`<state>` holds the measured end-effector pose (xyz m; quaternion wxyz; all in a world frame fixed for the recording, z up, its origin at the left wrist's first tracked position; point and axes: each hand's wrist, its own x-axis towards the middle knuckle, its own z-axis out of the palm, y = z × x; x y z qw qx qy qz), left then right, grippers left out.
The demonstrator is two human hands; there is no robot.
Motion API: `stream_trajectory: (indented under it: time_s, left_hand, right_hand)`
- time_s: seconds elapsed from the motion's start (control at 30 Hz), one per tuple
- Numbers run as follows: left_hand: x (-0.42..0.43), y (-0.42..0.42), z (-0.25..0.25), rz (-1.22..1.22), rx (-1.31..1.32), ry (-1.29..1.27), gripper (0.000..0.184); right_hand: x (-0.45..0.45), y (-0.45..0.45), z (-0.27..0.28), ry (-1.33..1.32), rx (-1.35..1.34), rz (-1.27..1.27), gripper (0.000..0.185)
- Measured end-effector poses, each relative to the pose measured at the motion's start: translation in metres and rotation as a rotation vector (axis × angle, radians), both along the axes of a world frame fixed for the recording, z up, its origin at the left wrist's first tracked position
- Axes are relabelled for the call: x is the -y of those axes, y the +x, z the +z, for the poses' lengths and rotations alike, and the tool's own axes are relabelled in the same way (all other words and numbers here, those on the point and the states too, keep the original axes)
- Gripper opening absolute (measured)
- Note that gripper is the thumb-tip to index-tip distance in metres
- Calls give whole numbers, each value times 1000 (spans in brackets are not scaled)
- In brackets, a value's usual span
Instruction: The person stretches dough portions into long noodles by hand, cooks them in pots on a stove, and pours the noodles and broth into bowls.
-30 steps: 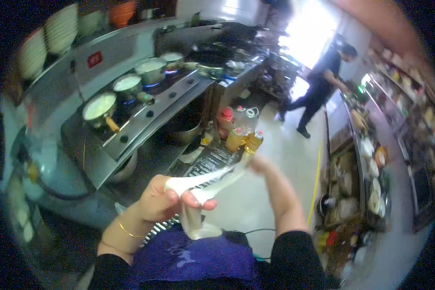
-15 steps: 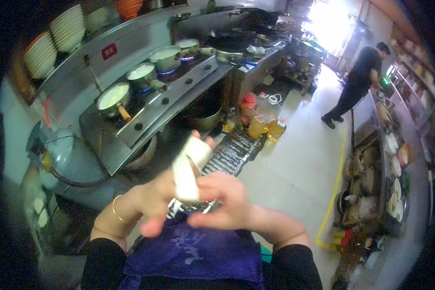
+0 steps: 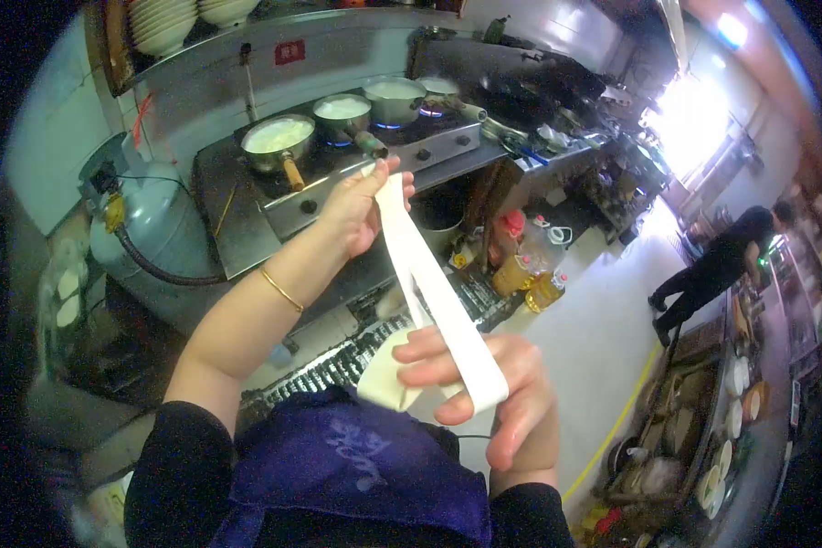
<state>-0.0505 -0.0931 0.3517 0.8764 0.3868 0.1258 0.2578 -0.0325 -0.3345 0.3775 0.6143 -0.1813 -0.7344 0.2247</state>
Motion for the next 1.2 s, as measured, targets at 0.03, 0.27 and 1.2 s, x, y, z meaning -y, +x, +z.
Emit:
stream_trajectory:
  time_s: [0.03,0.27,1.2]
  left_hand:
    - [-1,1,-3,12,-11,4,31]
    - [-47,0,6,139,-105,5,26]
    - [-29,-18,87,36,62,175,22]
  right_hand:
    - [7,-6,0,-84,-98,-22,76]
    - [38,6,-64,-756,-494,222,91]
    - [22,47,-256,-1368,-43,-668,26]
